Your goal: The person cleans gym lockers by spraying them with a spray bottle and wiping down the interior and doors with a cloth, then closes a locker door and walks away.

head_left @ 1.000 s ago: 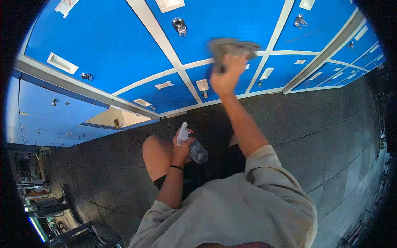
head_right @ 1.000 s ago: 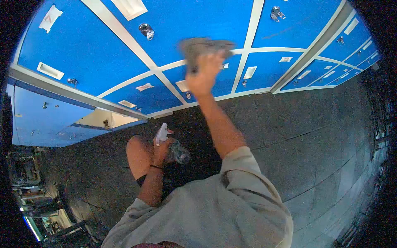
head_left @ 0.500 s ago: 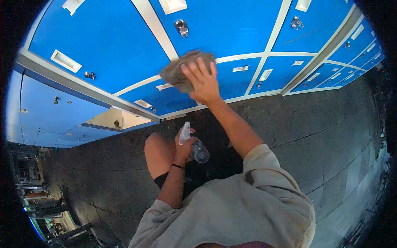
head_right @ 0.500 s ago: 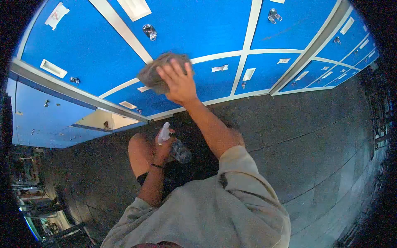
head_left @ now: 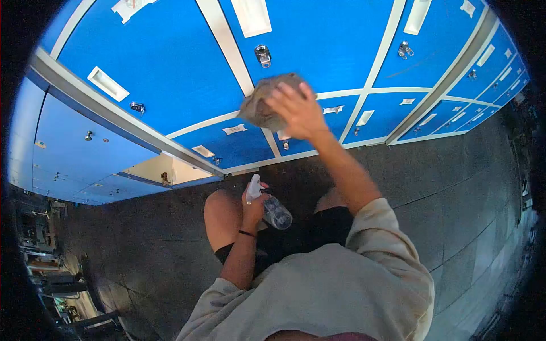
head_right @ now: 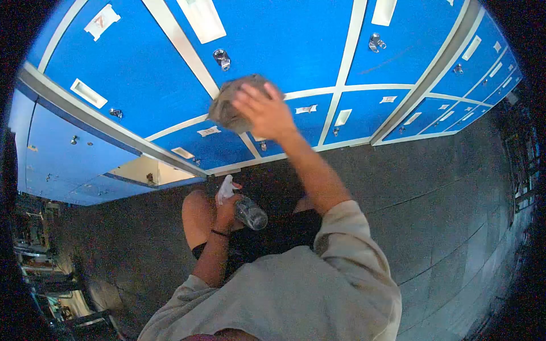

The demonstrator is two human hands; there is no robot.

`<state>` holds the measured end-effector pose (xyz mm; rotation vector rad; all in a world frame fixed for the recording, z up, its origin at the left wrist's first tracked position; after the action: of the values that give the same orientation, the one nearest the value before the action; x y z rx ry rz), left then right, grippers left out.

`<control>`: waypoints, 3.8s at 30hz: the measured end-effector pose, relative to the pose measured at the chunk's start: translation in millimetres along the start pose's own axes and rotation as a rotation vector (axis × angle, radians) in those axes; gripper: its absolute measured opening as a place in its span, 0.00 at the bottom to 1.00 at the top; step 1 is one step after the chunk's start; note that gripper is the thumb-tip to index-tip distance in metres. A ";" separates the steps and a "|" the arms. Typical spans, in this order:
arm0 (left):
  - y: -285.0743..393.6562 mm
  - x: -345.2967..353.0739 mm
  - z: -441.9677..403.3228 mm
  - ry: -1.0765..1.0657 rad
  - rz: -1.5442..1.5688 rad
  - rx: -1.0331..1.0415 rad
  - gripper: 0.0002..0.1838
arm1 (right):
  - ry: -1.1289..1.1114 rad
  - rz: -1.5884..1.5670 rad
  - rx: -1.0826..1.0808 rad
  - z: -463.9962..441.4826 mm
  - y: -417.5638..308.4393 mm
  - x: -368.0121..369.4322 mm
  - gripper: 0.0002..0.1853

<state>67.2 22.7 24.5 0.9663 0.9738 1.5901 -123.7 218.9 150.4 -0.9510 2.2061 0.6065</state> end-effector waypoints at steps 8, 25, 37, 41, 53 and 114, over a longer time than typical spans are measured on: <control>-10.7 -4.3 -0.7 -0.007 -0.020 -0.039 0.28 | 0.393 0.186 0.359 -32.3 23.1 -44.5 0.34; 3.3 5.5 -14.3 -0.044 -0.052 -0.019 0.27 | 0.218 0.109 -0.020 -6.9 77.3 -83.9 0.33; 1.0 8.5 -15.8 -0.057 -0.086 -0.066 0.26 | 0.161 0.136 0.044 -38.5 67.7 -105.8 0.31; 14.8 19.3 -3.0 0.000 0.074 -0.051 0.20 | 0.559 0.298 0.152 -69.4 107.1 -153.0 0.35; -8.6 -0.4 -26.0 -0.094 0.094 -0.111 0.15 | 0.790 0.301 0.456 -95.7 89.1 -145.4 0.33; -13.8 3.3 -45.2 -0.139 -0.146 0.002 0.21 | 0.663 0.141 0.129 -139.5 47.6 -151.8 0.23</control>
<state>29.4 22.5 -4.0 0.9712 0.9274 1.3824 -133.5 231.3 361.4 -1.0356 2.8731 0.2117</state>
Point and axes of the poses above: each hand's wrist, its own z-axis away from the middle knuckle, its own x-axis out of the palm, y = z × x, the point moved 2 cm from there along -z, towards the middle knuckle, and after that the axes turned 11 degrees about -x, right-handed, at the moved point
